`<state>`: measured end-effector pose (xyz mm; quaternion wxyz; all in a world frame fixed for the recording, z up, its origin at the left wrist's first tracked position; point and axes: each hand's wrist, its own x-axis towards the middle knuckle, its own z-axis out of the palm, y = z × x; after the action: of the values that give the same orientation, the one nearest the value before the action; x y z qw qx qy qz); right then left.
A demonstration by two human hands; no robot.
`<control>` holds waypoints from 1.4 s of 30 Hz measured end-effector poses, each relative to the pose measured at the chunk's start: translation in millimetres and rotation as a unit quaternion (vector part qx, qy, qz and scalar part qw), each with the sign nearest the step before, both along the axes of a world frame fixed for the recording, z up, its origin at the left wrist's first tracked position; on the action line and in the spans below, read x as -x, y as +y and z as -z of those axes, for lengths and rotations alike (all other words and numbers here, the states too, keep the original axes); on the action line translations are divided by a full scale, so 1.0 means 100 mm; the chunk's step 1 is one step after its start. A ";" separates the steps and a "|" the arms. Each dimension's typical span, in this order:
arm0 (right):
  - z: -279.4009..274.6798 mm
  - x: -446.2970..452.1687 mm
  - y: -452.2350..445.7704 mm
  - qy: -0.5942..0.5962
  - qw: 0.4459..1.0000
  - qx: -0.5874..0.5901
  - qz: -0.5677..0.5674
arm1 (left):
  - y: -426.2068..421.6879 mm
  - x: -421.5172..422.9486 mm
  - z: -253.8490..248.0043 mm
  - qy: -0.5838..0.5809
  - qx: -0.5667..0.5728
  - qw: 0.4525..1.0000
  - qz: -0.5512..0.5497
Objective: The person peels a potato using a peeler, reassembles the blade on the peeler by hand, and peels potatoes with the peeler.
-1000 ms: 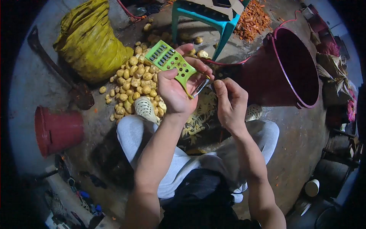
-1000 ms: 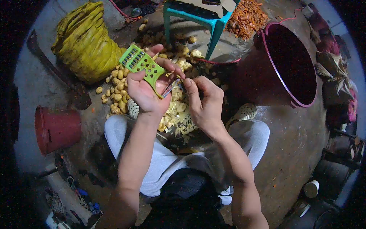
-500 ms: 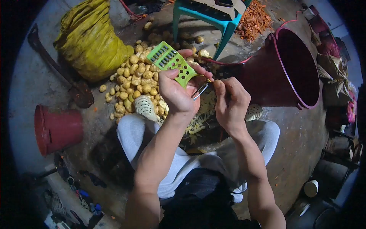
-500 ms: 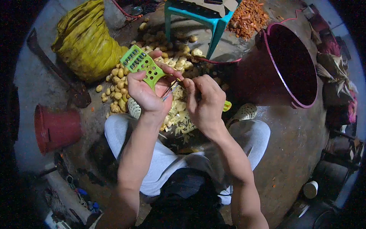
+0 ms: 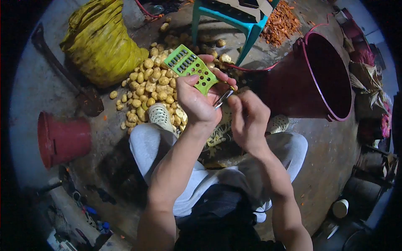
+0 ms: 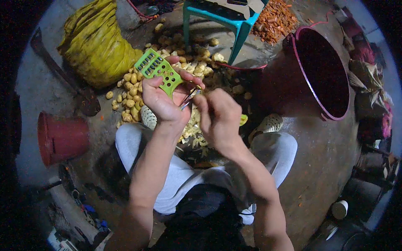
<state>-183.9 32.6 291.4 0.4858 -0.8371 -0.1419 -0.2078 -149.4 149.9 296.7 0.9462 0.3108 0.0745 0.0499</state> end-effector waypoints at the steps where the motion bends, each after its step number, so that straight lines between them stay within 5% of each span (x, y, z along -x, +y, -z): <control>1: 0.00 -0.01 0.00 -0.005 1.000 0.003 -0.004 | 0.00 0.00 0.00 0.000 -0.001 1.000 0.000; 5: -0.05 -0.07 -0.04 0.084 0.995 -0.021 0.042 | 0.00 0.00 0.03 -0.015 0.007 1.000 -0.002; 8: 0.01 0.07 0.04 0.012 0.999 -0.006 -0.040 | 0.01 0.01 -0.01 -0.004 -0.002 1.000 -0.001; 12: -0.05 -0.06 -0.02 0.090 0.995 -0.026 0.045 | 0.00 0.00 0.01 -0.019 0.005 1.000 -0.008; 16: -0.07 0.03 0.02 0.006 0.999 0.038 -0.006 | -0.01 0.03 -0.01 0.001 -0.010 1.000 -0.009; 18: -0.06 -0.06 0.00 0.086 0.994 -0.051 0.039 | -0.02 0.02 0.01 -0.008 -0.010 1.000 -0.015; 29: -0.07 0.06 0.01 0.020 0.999 0.026 -0.033 | -0.02 0.03 -0.04 -0.009 -0.053 0.999 -0.007; 32: -0.02 -0.06 -0.09 0.094 0.993 -0.047 0.046 | -0.03 0.02 0.00 -0.022 -0.002 1.000 -0.014; 42: -0.05 -0.07 -0.08 0.028 0.999 0.016 0.025 | -0.01 0.02 0.00 -0.028 -0.017 0.999 -0.002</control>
<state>-177.3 24.5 296.2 0.4710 -0.8534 -0.1100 -0.1941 -151.7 149.1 297.0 0.9423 0.3255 0.0481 0.0621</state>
